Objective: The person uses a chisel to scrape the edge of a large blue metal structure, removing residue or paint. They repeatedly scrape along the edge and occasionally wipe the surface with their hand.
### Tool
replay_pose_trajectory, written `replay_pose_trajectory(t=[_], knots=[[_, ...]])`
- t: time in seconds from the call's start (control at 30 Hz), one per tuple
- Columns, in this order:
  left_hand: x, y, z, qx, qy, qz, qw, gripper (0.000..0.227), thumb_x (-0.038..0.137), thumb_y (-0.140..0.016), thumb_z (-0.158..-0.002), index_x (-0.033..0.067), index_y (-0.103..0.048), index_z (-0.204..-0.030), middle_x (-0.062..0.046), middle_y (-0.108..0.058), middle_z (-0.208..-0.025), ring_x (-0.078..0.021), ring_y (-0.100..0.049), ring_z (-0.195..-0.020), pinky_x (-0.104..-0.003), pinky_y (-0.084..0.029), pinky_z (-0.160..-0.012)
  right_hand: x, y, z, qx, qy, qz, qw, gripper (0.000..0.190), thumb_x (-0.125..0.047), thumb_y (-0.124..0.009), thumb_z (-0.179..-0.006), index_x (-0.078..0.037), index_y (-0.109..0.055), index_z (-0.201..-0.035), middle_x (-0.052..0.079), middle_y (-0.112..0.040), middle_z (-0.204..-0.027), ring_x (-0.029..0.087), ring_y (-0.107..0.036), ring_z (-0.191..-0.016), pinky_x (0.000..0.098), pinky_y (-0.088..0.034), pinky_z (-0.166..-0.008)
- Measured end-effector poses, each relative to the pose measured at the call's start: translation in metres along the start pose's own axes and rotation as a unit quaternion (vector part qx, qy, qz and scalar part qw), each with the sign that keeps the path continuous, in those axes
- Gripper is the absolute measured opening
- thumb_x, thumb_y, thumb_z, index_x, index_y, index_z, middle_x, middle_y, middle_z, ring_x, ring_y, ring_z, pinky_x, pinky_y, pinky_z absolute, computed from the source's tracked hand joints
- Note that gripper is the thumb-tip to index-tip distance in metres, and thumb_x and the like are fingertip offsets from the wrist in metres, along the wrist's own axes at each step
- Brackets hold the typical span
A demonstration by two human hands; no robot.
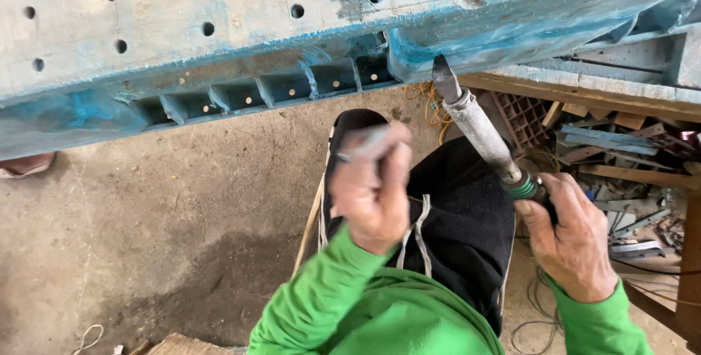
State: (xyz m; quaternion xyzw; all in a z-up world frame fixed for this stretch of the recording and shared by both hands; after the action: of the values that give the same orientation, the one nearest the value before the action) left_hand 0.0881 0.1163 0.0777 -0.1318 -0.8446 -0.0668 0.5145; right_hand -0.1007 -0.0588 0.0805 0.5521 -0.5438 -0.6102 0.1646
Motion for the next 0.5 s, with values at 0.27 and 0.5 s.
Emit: replay_pose_trajectory(t=[0.27, 0.5], knots=[[-0.048, 0.004, -0.136, -0.19, -0.035, -0.527, 0.828, 0.04, 0.028, -0.063, -0.104, 0.0109, -0.069, -0.068, -0.007, -0.064, -0.067, -0.0248, -0.056, -0.062, -0.041, -0.047, -0.078, 0.0, -0.006, -0.009, 0.025, -0.03, -0.008, 0.999, 0.038, -0.022, -0.066, -0.104, -0.001, -0.06, -0.135, 0.017, -0.069, -0.099, 0.031, -0.071, -0.081, 0.0374, -0.054, -0.07], [-0.047, -0.001, -0.131, -0.057, -0.242, -0.472, 0.846, 0.014, 0.022, -0.07, -0.093, 0.0081, -0.072, -0.092, -0.009, -0.068, -0.088, -0.0273, -0.063, -0.077, -0.046, -0.049, -0.073, -0.003, -0.012, -0.019, 0.028, -0.025, 0.002, 0.999, 0.041, -0.022, -0.066, -0.103, -0.003, -0.06, -0.139, 0.019, -0.071, -0.1, 0.032, -0.071, -0.085, 0.0378, -0.055, -0.072]])
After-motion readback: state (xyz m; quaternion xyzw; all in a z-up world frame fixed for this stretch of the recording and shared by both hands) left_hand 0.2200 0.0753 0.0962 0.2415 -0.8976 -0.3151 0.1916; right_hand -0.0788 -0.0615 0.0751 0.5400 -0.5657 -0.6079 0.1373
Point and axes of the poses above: each hand's wrist, its own z-axis away from the middle knuckle, its own y-axis out of the back of the hand, x = y × z, the point moved 3 cm from there along -z, towards the middle knuckle
